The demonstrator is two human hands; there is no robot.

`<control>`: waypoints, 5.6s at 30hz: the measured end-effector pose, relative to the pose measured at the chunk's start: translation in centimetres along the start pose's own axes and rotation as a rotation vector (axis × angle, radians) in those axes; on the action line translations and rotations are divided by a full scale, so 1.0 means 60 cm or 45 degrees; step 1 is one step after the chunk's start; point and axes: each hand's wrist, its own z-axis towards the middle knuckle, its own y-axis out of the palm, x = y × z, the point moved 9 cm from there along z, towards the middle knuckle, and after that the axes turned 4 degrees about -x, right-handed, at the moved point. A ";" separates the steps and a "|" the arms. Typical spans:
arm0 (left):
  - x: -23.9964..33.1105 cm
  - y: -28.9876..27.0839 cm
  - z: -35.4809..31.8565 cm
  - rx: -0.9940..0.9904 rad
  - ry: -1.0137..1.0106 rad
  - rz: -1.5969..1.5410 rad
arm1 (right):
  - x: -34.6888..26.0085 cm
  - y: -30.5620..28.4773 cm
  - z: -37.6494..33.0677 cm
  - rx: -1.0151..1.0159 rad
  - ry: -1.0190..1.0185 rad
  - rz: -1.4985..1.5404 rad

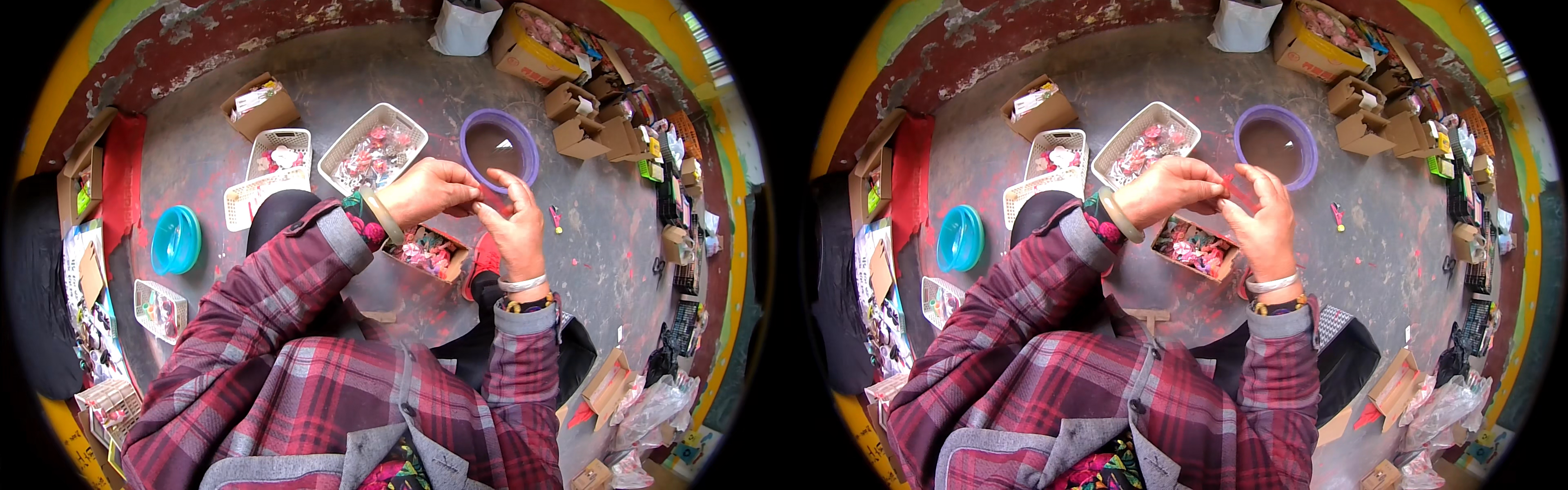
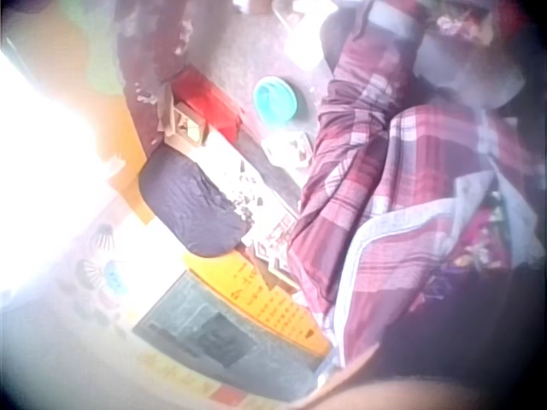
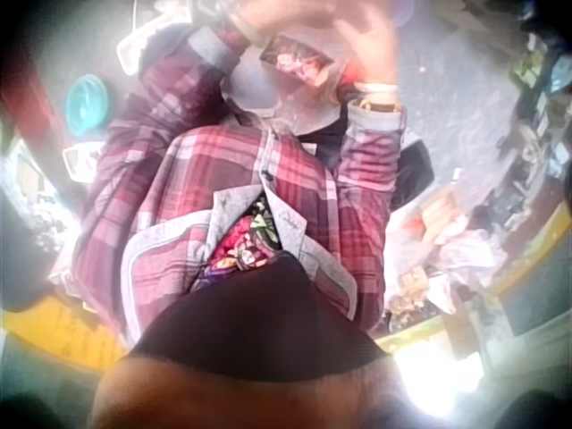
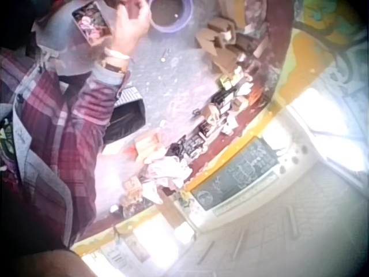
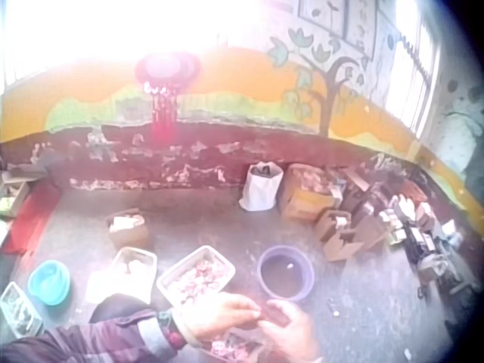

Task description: The person sits on the floor and wraps small decorative items, such as flowers and figurines, in clear plastic bags. They pick items from a white basket, seal the bags, and place the wrapped items into a cardboard box.

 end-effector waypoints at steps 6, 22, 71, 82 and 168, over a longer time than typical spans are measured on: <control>0.009 0.012 0.002 -0.043 -0.008 0.388 | 0.086 0.043 -0.021 -0.486 0.459 0.721; 0.000 0.006 0.002 -0.108 -0.032 0.565 | 0.100 0.051 -0.029 -0.522 0.665 0.824; 0.037 0.027 -0.023 0.257 0.607 1.458 | 0.084 0.061 -0.012 -0.236 0.221 0.300; 0.061 -0.041 -0.035 0.436 0.335 1.495 | 0.187 0.124 -0.040 -0.588 0.214 0.063; 0.027 0.034 -0.007 -0.199 0.381 0.927 | 0.110 0.027 -0.041 -0.006 0.547 1.770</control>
